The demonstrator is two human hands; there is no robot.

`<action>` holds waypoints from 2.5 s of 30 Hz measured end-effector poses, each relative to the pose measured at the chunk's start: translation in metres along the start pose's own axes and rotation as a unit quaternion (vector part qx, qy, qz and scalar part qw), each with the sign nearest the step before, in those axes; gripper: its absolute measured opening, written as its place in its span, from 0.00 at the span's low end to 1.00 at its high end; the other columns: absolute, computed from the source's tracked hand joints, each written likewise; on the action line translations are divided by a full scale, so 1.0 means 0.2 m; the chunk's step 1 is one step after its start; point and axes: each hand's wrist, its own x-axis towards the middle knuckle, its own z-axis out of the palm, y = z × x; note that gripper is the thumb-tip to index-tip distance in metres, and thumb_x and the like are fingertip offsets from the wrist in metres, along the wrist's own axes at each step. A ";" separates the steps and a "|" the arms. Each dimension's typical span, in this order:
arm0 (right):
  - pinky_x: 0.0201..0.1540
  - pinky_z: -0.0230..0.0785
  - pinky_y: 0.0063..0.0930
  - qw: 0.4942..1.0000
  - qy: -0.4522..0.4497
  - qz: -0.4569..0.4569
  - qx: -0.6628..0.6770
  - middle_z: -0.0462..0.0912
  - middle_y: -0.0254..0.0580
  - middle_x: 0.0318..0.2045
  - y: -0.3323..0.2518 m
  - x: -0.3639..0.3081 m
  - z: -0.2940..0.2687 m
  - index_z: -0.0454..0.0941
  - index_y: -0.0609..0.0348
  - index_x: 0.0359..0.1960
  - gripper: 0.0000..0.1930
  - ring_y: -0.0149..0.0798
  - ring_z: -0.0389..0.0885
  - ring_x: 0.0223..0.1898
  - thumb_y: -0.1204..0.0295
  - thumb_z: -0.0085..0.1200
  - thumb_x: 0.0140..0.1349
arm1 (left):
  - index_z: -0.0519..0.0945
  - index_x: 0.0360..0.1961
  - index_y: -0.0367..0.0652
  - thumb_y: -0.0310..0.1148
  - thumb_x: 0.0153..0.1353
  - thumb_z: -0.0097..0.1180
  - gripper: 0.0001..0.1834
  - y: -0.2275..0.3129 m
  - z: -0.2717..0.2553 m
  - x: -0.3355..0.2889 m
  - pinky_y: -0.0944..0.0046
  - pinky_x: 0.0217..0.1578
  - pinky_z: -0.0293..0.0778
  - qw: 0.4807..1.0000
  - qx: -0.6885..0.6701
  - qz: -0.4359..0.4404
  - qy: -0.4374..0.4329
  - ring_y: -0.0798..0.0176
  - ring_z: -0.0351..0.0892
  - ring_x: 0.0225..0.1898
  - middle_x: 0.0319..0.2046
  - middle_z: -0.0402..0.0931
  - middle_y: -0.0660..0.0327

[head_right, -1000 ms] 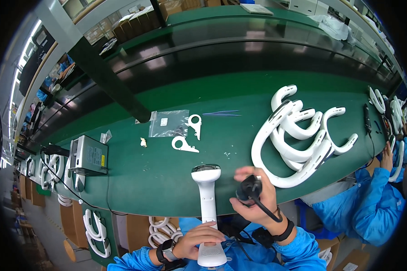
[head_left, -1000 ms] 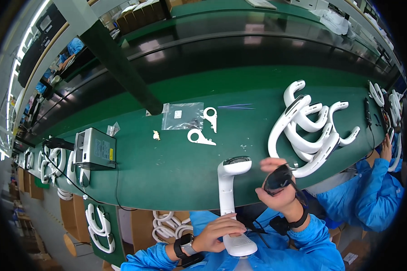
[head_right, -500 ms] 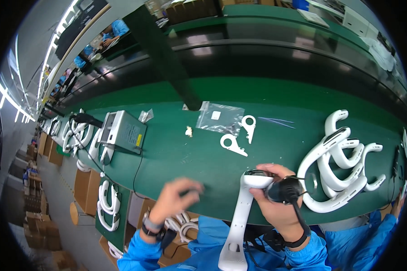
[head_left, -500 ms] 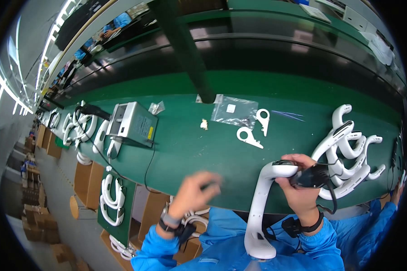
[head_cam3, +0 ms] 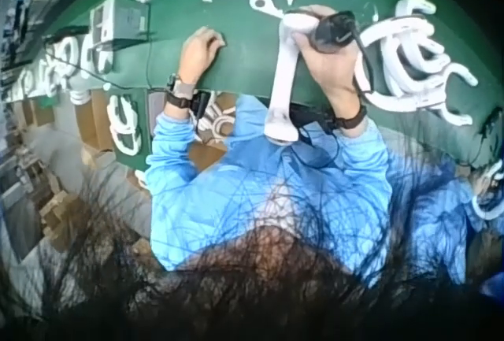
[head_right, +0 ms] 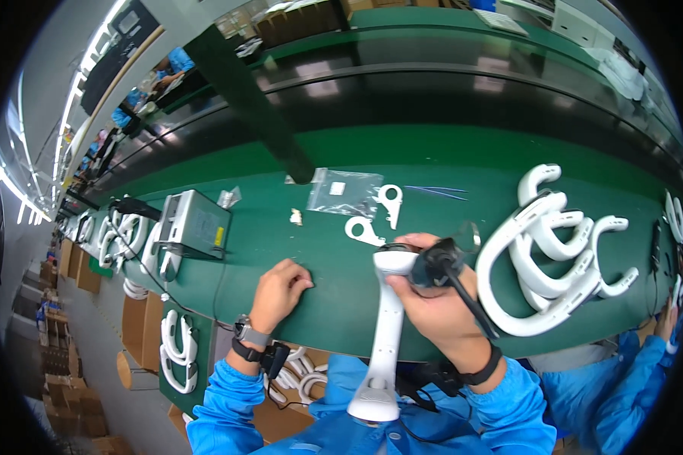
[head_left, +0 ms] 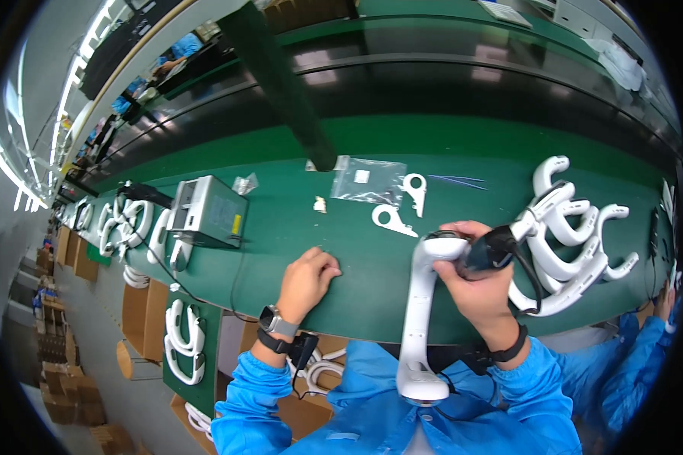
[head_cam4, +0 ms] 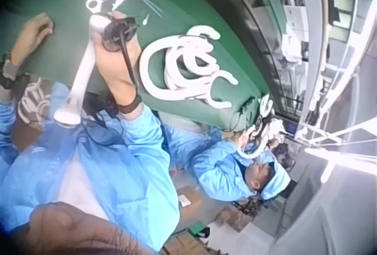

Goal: Assembling the outer casing and internal wiring of white electronic components at a factory station.

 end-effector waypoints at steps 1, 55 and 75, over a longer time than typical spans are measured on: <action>0.55 0.74 0.33 0.999 0.011 0.018 0.027 0.78 0.50 0.51 0.00 0.00 0.01 0.67 0.64 0.55 0.29 0.39 0.78 0.53 0.86 0.65 0.52 | 0.84 0.28 0.39 0.25 0.51 0.68 0.04 0.04 0.00 -0.01 0.63 0.30 0.75 0.999 -0.021 -0.020 0.017 0.58 0.81 0.27 0.27 0.79 0.57; 0.33 0.80 0.35 0.961 0.050 -0.002 0.274 0.74 0.42 0.28 -0.04 -0.14 -0.11 0.61 0.56 0.58 0.44 0.33 0.77 0.24 0.28 0.44 0.57 | 0.69 0.66 0.42 0.15 0.54 0.62 0.36 0.73 0.46 -0.11 0.64 0.40 0.83 0.918 -0.392 -0.002 -0.059 0.63 0.87 0.35 0.32 0.85 0.55; 0.40 0.78 0.36 0.967 0.053 0.009 0.249 0.76 0.45 0.34 -0.14 -0.12 -0.18 0.62 0.59 0.58 0.45 0.34 0.79 0.30 0.30 0.52 0.55 | 0.74 0.63 0.46 0.23 0.50 0.66 0.35 0.46 0.12 -0.36 0.49 0.62 0.70 0.958 -0.211 0.160 -0.107 0.47 0.70 0.65 0.63 0.72 0.51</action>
